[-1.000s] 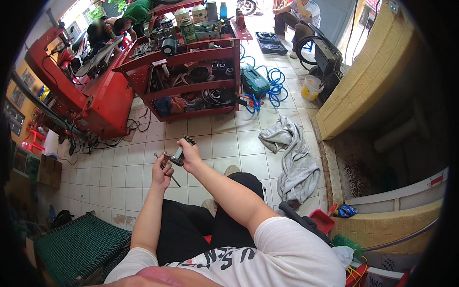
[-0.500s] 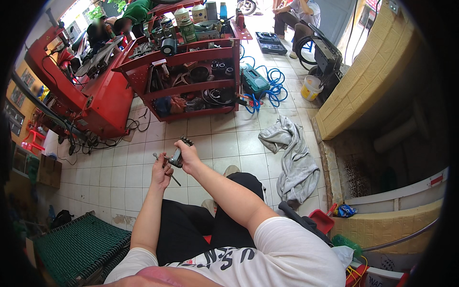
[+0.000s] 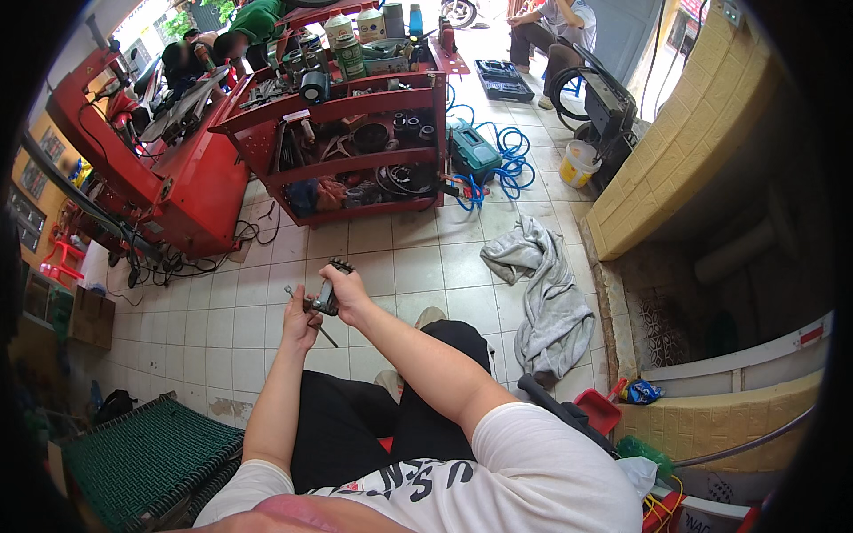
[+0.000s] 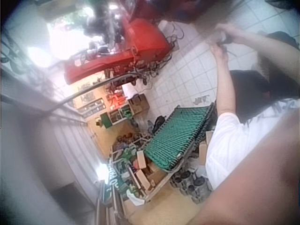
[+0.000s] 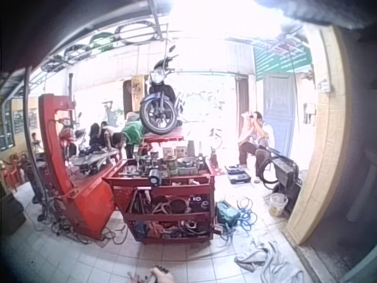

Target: The person sits on the floor in a workshop and uses a screwdriver to disassemble a small mechanical component, likely a starter motor or solenoid. They remove screws and separate the housing from the internal coil assembly, inspecting the parts throughout the process.

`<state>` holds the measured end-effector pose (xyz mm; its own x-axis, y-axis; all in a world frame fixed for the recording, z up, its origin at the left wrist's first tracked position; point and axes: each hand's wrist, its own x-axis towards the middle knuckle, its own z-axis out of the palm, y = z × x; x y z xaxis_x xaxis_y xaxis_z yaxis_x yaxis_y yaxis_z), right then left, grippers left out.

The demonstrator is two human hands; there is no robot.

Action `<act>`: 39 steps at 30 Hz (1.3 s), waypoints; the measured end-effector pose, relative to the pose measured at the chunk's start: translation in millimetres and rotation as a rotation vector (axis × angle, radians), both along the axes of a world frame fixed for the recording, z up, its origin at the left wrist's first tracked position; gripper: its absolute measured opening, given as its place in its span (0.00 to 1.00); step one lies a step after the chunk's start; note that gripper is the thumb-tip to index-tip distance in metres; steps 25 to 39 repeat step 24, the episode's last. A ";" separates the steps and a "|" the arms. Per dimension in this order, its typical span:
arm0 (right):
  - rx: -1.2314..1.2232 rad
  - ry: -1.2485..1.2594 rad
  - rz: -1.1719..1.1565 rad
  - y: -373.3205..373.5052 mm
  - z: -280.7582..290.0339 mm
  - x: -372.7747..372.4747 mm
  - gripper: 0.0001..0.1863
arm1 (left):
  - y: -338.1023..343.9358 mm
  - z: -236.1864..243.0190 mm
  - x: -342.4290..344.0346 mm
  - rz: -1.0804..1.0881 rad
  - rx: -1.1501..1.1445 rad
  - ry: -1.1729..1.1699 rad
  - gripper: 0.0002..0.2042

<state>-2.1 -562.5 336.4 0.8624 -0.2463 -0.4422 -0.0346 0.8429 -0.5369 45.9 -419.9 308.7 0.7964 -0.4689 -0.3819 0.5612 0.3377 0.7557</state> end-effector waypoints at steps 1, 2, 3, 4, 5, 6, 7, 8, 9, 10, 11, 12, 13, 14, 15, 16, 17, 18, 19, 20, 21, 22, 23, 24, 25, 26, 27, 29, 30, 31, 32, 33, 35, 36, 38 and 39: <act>-0.009 0.007 0.006 1.0 0.6 0.0 0.08 | 0.5 -1.0 0.0 0.010 0.020 0.004 0.17; -0.018 0.013 0.012 2.1 1.3 0.1 0.08 | 0.7 -2.3 -0.5 0.020 0.041 0.009 0.16; -0.067 0.021 0.009 1.1 -4.9 1.9 0.08 | -1.1 -2.2 -1.3 0.025 0.059 0.013 0.16; -0.117 0.028 0.007 0.7 -10.9 4.4 0.09 | -2.4 -4.4 -0.7 0.018 0.053 -0.002 0.16; -0.167 0.036 0.005 0.5 -17.0 6.1 0.09 | -4.1 -7.1 0.1 0.010 0.046 -0.018 0.15; -0.184 0.031 0.006 3.2 -17.1 6.1 0.10 | -3.4 -7.4 0.7 0.008 0.043 -0.034 0.15; -0.201 0.026 0.007 5.8 -17.3 5.8 0.10 | -2.7 -7.8 0.6 0.025 0.068 -0.041 0.16; -0.218 0.021 0.008 7.5 -17.3 5.8 0.11 | -2.4 -8.4 0.2 0.042 0.094 -0.048 0.16; -0.227 0.022 0.008 7.6 -17.1 5.6 0.11 | -2.8 -7.8 -0.5 0.057 0.118 -0.055 0.17; -0.236 0.024 0.008 7.6 -16.9 5.5 0.12 | -2.6 -6.9 -0.6 0.057 0.144 -0.056 0.17; -0.245 0.025 0.008 7.6 -16.8 5.4 0.12 | -2.2 -6.0 -0.7 0.056 0.170 -0.056 0.18; -0.257 0.026 0.008 8.1 -16.7 5.4 0.12 | -1.3 -6.2 -0.3 0.057 0.196 -0.057 0.19; -0.270 0.026 0.008 8.9 -16.6 5.4 0.12 | -1.0 -7.1 0.0 0.061 0.221 -0.062 0.19; -0.283 0.027 0.008 9.3 -16.6 5.5 0.13 | -1.1 -8.0 0.1 0.065 0.247 -0.068 0.20; -0.280 0.029 0.006 9.0 -16.3 5.4 0.12 | -1.2 -8.5 0.1 0.069 0.273 -0.073 0.21; -0.278 0.030 0.004 8.3 -16.0 5.4 0.12 | -0.5 -8.7 0.3 0.055 0.222 -0.060 0.21; -0.276 0.032 0.002 7.3 -15.7 5.4 0.12 | 0.3 -8.9 0.5 0.041 0.171 -0.047 0.21; -0.225 0.020 -0.008 5.9 -14.1 5.0 0.12 | 0.8 -7.9 0.3 0.027 0.121 -0.034 0.21; -0.175 0.008 -0.019 3.5 -12.4 4.6 0.11 | 0.5 -6.9 0.2 0.025 0.085 -0.013 0.21; -0.125 -0.003 -0.029 1.1 -10.8 4.2 0.11 | -0.1 -6.0 0.4 0.022 0.049 0.008 0.21; -0.084 -0.006 -0.049 -0.9 -10.0 4.0 0.11 | -0.5 -6.1 0.6 0.019 0.012 0.028 0.21; -0.043 -0.009 -0.070 -2.8 -9.2 3.8 0.10 | 0.0 -6.3 1.1 -0.017 -0.012 0.006 0.21; -0.002 -0.012 -0.090 -4.5 -8.4 3.6 0.10 | 1.0 -6.0 2.0 -0.054 -0.037 -0.017 0.21; -0.002 -0.012 -0.090 -4.8 -8.3 3.5 0.10 | 2.1 -6.6 3.1 -0.090 -0.062 -0.040 0.22; -0.002 -0.012 -0.090 -4.8 -8.3 3.5 0.10 | 2.1 -6.6 3.1 -0.090 -0.062 -0.040 0.22; -0.002 -0.012 -0.090 -4.8 -8.3 3.5 0.10 | 2.1 -6.6 3.1 -0.090 -0.062 -0.040 0.22; -0.002 -0.012 -0.090 -4.8 -8.3 3.5 0.10 | 2.1 -6.6 3.1 -0.090 -0.062 -0.040 0.22; -0.002 -0.012 -0.090 -4.8 -8.3 3.5 0.10 | 2.1 -6.6 3.1 -0.090 -0.062 -0.040 0.22; -0.002 -0.012 -0.090 -4.8 -8.3 3.5 0.10 | 2.1 -6.6 3.1 -0.090 -0.062 -0.040 0.22; -0.002 -0.012 -0.090 -4.8 -8.3 3.5 0.10 | 2.1 -6.6 3.1 -0.090 -0.062 -0.040 0.22; -0.002 -0.012 -0.090 -4.8 -8.3 3.5 0.10 | 2.1 -6.6 3.1 -0.090 -0.062 -0.040 0.22; -0.002 -0.012 -0.090 -4.8 -8.3 3.5 0.10 | 2.1 -6.6 3.1 -0.090 -0.062 -0.040 0.22; -0.002 -0.012 -0.090 -4.8 -8.3 3.5 0.10 | 2.1 -6.6 3.1 -0.090 -0.062 -0.040 0.22; -0.002 -0.012 -0.090 -4.8 -8.3 3.5 0.10 | 2.1 -6.6 3.1 -0.090 -0.062 -0.040 0.22; -0.002 -0.012 -0.090 -4.8 -8.3 3.5 0.10 | 2.1 -6.6 3.1 -0.090 -0.062 -0.040 0.22; -0.002 -0.012 -0.090 -4.8 -8.3 3.5 0.10 | 2.1 -6.6 3.1 -0.090 -0.062 -0.040 0.22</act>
